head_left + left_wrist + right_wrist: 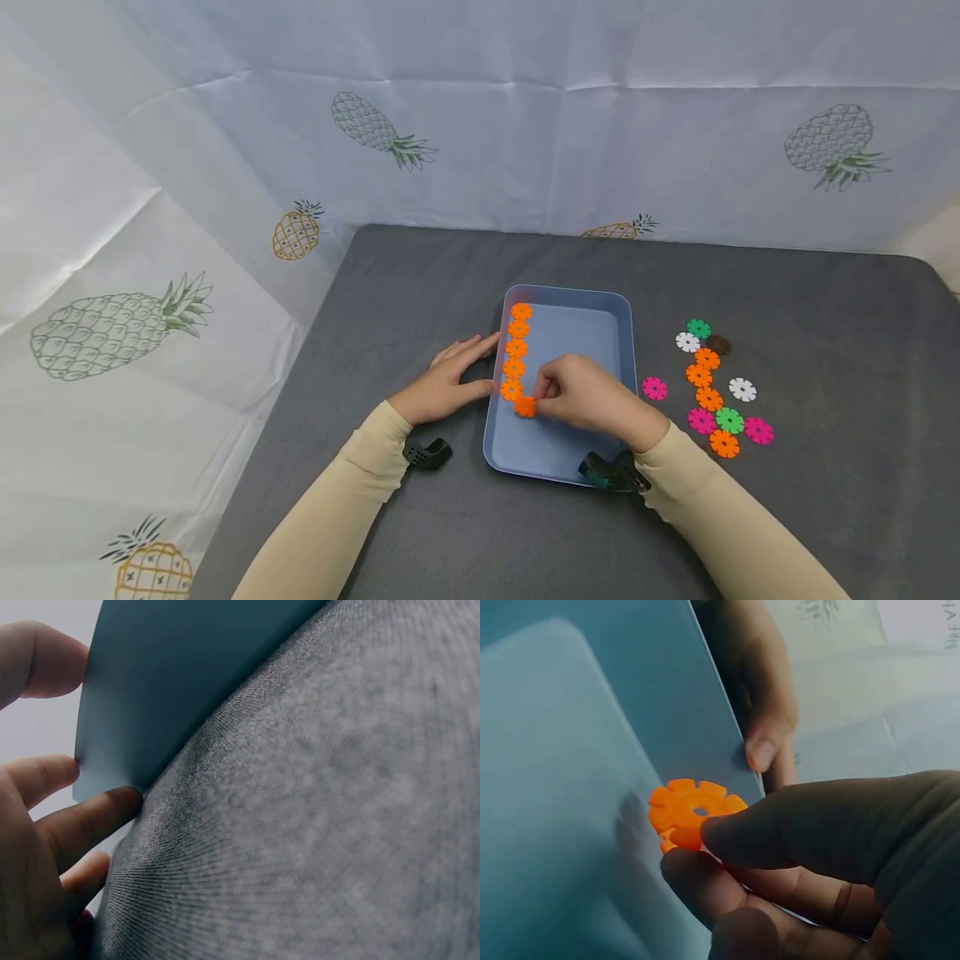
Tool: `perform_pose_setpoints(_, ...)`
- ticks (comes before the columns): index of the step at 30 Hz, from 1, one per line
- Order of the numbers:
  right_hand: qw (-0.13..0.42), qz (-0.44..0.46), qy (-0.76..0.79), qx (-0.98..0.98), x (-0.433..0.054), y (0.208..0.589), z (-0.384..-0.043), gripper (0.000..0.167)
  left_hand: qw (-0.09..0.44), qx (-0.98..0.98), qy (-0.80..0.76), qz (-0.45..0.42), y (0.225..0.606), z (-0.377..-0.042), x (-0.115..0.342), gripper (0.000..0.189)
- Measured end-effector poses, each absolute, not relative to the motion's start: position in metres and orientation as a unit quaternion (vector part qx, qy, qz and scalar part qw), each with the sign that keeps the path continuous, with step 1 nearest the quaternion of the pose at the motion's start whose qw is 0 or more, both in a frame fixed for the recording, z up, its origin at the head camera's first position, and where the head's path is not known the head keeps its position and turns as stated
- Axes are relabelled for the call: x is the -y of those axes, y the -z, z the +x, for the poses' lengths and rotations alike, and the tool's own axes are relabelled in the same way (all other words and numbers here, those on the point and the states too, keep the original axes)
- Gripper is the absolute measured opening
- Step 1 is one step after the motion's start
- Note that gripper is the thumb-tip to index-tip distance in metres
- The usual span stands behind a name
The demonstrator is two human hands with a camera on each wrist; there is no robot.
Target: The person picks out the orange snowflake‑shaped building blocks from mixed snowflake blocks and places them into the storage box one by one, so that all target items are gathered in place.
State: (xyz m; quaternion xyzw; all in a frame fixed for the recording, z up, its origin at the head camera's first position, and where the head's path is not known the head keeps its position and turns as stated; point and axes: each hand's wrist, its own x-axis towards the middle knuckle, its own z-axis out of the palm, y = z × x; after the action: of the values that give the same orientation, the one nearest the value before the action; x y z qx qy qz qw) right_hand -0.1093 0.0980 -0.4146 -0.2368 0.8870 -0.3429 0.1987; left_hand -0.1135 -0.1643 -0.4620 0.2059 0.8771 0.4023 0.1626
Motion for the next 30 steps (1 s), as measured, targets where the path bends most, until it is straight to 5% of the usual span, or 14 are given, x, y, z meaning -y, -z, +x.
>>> perform_pose_setpoints(30, 0.216, -0.252, 0.288, -0.898, -0.075, 0.428, -0.114, 0.026, 0.162, -0.875, -0.406, 0.208, 0.461, -0.113, 0.165, 0.075)
